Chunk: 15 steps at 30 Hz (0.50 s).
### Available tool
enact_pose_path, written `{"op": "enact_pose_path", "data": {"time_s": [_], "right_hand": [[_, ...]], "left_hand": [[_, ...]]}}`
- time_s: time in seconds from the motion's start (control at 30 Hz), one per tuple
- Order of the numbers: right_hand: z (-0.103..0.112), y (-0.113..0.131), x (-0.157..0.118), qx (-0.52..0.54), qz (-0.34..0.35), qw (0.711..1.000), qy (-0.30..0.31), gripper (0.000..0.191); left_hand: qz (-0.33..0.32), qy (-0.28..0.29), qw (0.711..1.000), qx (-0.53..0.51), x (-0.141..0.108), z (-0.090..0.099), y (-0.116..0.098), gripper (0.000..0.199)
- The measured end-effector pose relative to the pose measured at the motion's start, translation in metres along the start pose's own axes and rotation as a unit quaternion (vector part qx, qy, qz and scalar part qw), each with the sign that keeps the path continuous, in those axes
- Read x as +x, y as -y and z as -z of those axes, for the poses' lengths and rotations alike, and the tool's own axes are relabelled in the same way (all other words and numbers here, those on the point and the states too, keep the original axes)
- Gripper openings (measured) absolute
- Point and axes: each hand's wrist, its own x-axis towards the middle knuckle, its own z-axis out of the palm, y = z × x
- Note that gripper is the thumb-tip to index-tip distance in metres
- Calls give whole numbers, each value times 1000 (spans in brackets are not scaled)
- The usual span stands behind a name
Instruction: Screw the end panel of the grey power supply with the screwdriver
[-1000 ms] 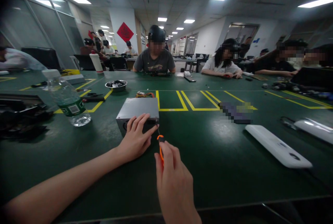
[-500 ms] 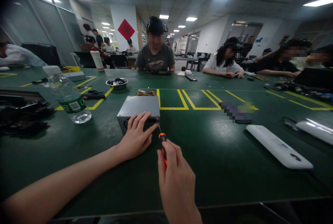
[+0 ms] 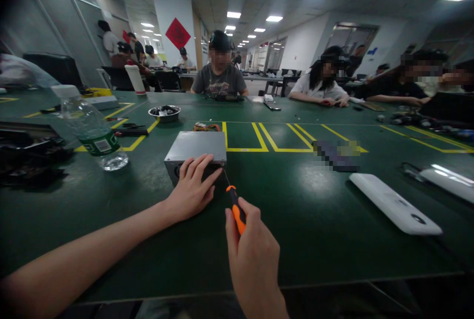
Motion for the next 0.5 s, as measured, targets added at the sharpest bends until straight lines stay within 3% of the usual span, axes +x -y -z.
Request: {"op": "enact_pose_path", "data": {"time_s": [0.23,0.5], "right_hand": [[5,-10,-1,59,-62,995,45,34],[5,-9,0,74,-74,993,47,32]], "left_hand": [[-19,19,999,40,-1,-1,2,49],[-35,34,996,73,0,4,0,49]]}}
